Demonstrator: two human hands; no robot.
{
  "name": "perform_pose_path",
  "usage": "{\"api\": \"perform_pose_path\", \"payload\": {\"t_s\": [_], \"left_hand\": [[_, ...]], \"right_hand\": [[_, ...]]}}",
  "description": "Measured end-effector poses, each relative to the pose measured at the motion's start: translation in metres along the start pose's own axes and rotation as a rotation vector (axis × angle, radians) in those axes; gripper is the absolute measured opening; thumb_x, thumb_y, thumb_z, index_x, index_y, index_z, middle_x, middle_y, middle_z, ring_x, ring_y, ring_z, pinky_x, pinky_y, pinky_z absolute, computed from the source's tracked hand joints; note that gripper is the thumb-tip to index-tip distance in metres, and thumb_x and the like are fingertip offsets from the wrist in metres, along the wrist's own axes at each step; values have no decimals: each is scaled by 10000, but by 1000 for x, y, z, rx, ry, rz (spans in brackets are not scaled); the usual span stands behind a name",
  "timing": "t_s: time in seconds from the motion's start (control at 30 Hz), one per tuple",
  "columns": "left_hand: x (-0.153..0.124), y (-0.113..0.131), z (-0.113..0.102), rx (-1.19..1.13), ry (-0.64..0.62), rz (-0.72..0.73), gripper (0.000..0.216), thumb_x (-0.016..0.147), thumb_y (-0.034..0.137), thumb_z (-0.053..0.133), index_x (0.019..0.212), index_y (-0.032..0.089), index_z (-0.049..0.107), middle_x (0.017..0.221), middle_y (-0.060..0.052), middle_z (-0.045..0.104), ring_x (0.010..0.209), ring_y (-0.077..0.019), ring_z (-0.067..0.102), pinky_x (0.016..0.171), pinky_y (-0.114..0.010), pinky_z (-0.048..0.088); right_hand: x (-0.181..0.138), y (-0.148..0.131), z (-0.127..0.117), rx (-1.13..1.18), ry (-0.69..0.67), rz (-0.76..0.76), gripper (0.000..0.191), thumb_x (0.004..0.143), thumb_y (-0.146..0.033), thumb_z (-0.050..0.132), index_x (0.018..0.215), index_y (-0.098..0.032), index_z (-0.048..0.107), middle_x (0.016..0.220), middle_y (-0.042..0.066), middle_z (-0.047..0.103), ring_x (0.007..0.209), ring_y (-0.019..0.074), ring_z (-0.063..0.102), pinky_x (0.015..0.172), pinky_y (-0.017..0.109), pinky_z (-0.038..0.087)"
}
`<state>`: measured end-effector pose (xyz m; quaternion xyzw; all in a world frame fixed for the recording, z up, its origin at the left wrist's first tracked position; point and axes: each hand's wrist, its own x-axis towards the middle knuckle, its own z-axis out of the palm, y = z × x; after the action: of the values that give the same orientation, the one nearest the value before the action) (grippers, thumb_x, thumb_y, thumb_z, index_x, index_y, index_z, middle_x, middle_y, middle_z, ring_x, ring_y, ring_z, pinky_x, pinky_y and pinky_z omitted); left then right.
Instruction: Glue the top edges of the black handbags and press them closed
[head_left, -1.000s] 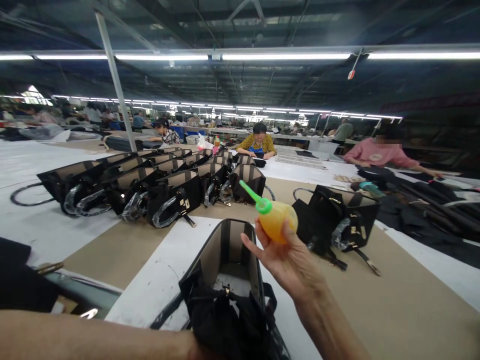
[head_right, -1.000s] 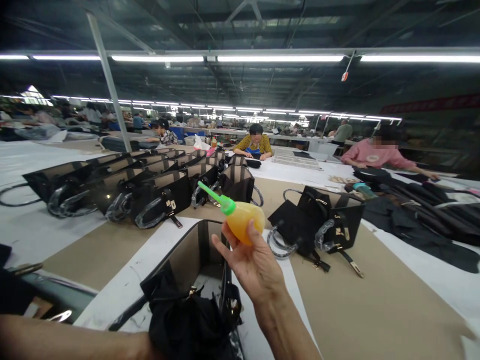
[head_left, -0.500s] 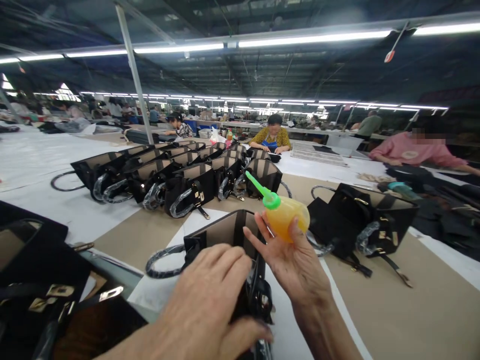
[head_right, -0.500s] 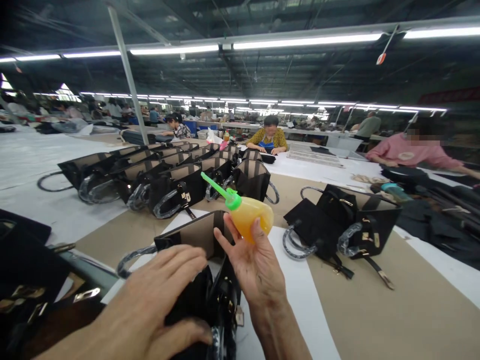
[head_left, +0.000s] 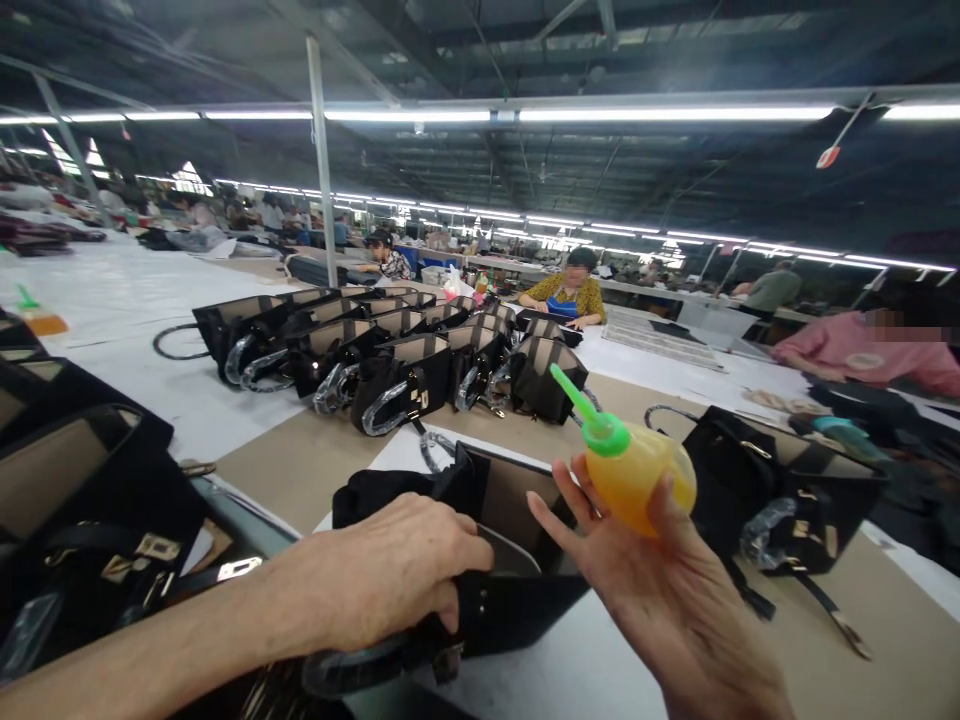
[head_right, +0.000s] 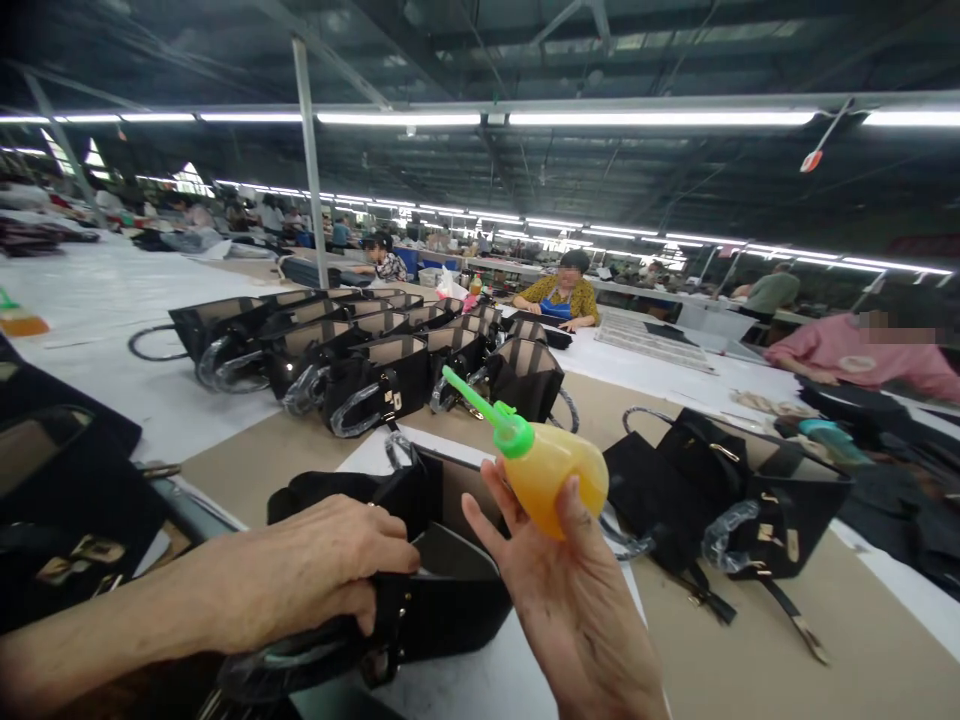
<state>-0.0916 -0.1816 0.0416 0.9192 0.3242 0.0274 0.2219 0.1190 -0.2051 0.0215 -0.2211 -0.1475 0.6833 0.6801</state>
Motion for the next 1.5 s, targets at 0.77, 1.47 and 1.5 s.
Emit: {"api": "perform_pose_path", "payload": {"t_s": [0.77,1.47,1.5], "left_hand": [[94,-74,26,-59,320,-613,473,489,564,706,660,134,607,811,-148,639,897,-363,573,764,-405,417],[101,-91,12,-811,484,-82,291,789,194,463,1054,121,556,982,-38,634,933,-177,566,841,-273,426],[101,-89,-2,-766,433,-65,272,782,206,474,1016,118,582,953,-32,641,903,-180,572,825,-272,427]], "right_hand": [[17,3,-6,-193,80,-111,307,699,-393,728,964,-271,634,1001,47,660,1057,302,538,902,655,337],[0,-26,-17,-279,112,-154,413,709,-425,709,1070,-247,619,1020,68,667,927,193,617,842,309,510],[-2,-32,-21,-308,132,-160,432,709,-409,715,1098,-254,606,1051,71,655,881,171,632,780,239,530]]}}
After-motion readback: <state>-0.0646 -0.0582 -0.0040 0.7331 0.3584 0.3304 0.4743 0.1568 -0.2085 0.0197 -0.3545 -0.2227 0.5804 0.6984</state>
